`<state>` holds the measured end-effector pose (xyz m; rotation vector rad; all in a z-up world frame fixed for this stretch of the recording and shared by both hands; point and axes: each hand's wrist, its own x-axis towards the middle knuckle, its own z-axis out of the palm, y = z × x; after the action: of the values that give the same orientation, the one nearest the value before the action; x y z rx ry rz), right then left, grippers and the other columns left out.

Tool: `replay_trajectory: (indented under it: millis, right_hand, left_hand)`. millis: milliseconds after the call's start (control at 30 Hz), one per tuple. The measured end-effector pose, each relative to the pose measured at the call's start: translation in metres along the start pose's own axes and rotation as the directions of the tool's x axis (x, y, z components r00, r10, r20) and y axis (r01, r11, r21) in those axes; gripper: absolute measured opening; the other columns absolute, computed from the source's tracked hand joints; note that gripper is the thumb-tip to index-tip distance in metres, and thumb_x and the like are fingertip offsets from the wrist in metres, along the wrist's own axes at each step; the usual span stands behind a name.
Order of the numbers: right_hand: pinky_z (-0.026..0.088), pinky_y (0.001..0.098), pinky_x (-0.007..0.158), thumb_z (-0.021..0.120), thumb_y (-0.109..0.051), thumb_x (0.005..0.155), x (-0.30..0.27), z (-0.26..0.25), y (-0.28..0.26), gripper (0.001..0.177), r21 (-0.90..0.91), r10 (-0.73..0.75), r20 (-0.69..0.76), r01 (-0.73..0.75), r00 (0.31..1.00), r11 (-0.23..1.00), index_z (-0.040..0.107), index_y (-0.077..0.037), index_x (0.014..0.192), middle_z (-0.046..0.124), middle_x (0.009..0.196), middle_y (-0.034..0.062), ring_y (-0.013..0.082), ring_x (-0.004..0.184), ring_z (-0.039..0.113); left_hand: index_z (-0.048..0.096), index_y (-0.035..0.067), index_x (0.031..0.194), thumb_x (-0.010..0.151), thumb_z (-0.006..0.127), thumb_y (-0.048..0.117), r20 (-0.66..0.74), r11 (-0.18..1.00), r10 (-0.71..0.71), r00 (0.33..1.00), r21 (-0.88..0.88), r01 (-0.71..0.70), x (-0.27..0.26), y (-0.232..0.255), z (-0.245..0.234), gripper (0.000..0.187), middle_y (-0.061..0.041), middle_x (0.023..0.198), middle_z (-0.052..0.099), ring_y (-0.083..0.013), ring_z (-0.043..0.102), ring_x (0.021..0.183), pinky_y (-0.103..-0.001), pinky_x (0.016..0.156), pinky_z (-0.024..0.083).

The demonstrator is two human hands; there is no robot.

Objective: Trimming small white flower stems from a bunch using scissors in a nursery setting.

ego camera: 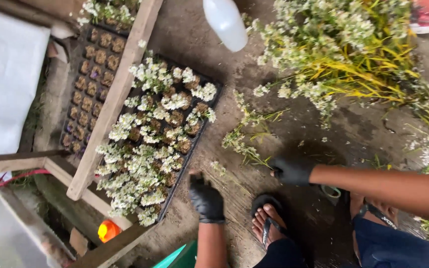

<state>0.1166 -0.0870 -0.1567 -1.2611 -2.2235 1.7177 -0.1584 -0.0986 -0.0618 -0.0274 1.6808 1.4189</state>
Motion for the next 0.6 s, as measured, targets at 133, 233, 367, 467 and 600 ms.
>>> replay_trajectory:
  millis: [133, 233, 367, 467, 600]
  right_hand:
    - [0.046, 0.0373, 0.064, 0.067, -0.04, 0.091, 0.032, 0.008, -0.031, 0.029, -0.056, -0.149, -0.024, 0.148, 0.988, 0.987, 0.062, -0.018, 0.073, 0.063, 0.061, 0.0022, 0.0228, 0.062, 0.06]
    - [0.06, 0.0396, 0.077, 0.075, -0.059, 0.086, 0.059, 0.054, -0.003, 0.047, -0.044, -0.266, -0.023, 0.265, 0.964, 0.963, 0.062, -0.021, 0.111, 0.074, 0.085, 0.007, 0.0319, 0.084, 0.074]
    - [0.06, 0.0413, 0.072, 0.067, -0.036, 0.096, 0.04, 0.064, 0.014, 0.032, -0.023, -0.379, -0.178, 0.381, 0.908, 0.924, 0.067, -0.01, 0.114, 0.074, 0.086, 0.0174, 0.0374, 0.083, 0.075]
    - [0.059, 0.0436, 0.069, 0.066, -0.016, 0.09, 0.021, 0.08, 0.047, 0.023, 0.096, -0.268, -0.256, 0.3, 0.929, 0.949, 0.068, 0.001, 0.107, 0.071, 0.079, 0.0192, 0.043, 0.084, 0.073]
    - [0.06, 0.0372, 0.062, 0.075, -0.037, 0.079, -0.014, 0.023, 0.023, 0.021, -0.294, -0.174, -0.199, 0.11, 0.964, 0.95, 0.07, -0.021, 0.092, 0.067, 0.061, -0.0037, 0.0276, 0.064, 0.072]
  left_hand:
    - [0.04, 0.016, 0.158, 0.105, 0.04, 0.041, -0.097, 0.985, 0.172, 0.98, -0.002, -0.173, 0.042, 0.014, -0.038, 0.059, -0.006, 0.168, 0.037, -0.0269, 0.033, 0.156, -0.051, 0.127, 0.017]
    - [0.043, 0.013, 0.156, 0.108, 0.041, 0.039, -0.123, 0.968, 0.227, 0.966, -0.081, -0.237, 0.045, 0.015, -0.042, 0.055, -0.011, 0.168, 0.034, -0.0353, 0.028, 0.156, -0.059, 0.127, 0.013]
    - [0.041, 0.012, 0.155, 0.108, 0.04, 0.039, -0.149, 0.974, 0.15, 0.977, -0.146, -0.172, 0.059, 0.003, -0.057, 0.054, -0.009, 0.163, 0.042, -0.0361, 0.033, 0.153, -0.059, 0.127, 0.012]
    - [0.039, 0.011, 0.155, 0.11, 0.036, 0.046, -0.168, 0.986, 0.15, 0.974, -0.049, -0.16, 0.057, 0.002, -0.055, 0.057, -0.013, 0.163, 0.042, -0.0327, 0.042, 0.15, -0.054, 0.125, 0.029]
    - [0.068, 0.022, 0.134, 0.099, 0.058, 0.041, -0.154, 0.977, 0.212, 0.965, 0.032, -0.209, 0.019, -0.016, -0.015, 0.041, 0.003, 0.139, 0.061, -0.0219, 0.049, 0.133, -0.05, 0.124, 0.018]
